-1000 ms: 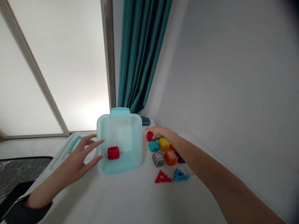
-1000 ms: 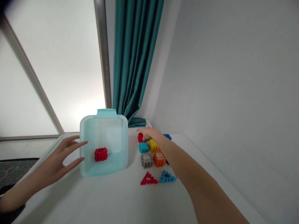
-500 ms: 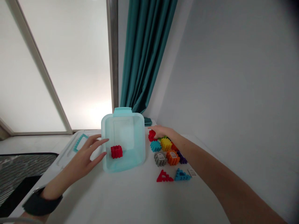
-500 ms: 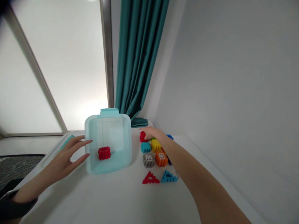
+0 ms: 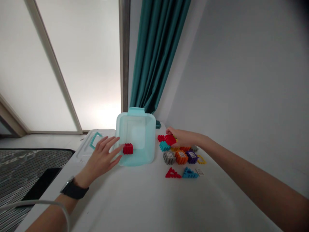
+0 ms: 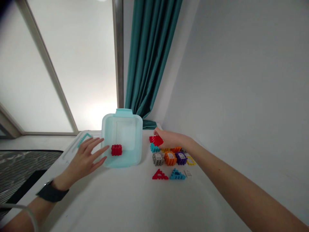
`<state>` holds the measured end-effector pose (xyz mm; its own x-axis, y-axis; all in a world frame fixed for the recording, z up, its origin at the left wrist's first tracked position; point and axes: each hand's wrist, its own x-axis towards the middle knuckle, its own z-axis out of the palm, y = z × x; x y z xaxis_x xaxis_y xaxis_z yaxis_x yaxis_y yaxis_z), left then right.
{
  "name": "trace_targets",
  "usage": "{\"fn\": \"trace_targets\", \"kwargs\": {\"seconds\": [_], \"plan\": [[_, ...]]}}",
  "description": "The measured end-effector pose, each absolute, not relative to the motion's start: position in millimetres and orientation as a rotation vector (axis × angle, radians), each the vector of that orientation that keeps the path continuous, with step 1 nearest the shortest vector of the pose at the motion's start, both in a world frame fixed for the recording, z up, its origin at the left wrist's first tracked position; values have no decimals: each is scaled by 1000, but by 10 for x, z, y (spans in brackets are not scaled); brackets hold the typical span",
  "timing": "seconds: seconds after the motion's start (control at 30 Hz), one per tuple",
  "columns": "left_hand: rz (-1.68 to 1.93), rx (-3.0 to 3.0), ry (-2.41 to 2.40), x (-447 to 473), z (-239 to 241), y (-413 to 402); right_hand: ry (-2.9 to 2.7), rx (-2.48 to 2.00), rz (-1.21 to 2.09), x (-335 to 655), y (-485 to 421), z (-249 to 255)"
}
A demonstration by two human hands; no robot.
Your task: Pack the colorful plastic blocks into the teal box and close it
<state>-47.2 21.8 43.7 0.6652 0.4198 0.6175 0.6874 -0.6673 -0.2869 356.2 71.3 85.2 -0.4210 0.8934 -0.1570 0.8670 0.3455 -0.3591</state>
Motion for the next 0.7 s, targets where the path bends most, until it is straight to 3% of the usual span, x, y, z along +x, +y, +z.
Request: {"fn": "trace_targets", "kwargs": {"seconds": [0.33, 0.7], "plan": [[-479, -2484, -747, -122, 99, -222, -2663, -1243, 663, 2572, 306, 1157], [-384, -2493, -810, -218, -27, -94, -2717, -1286, 597, 1752, 1040, 651]]}}
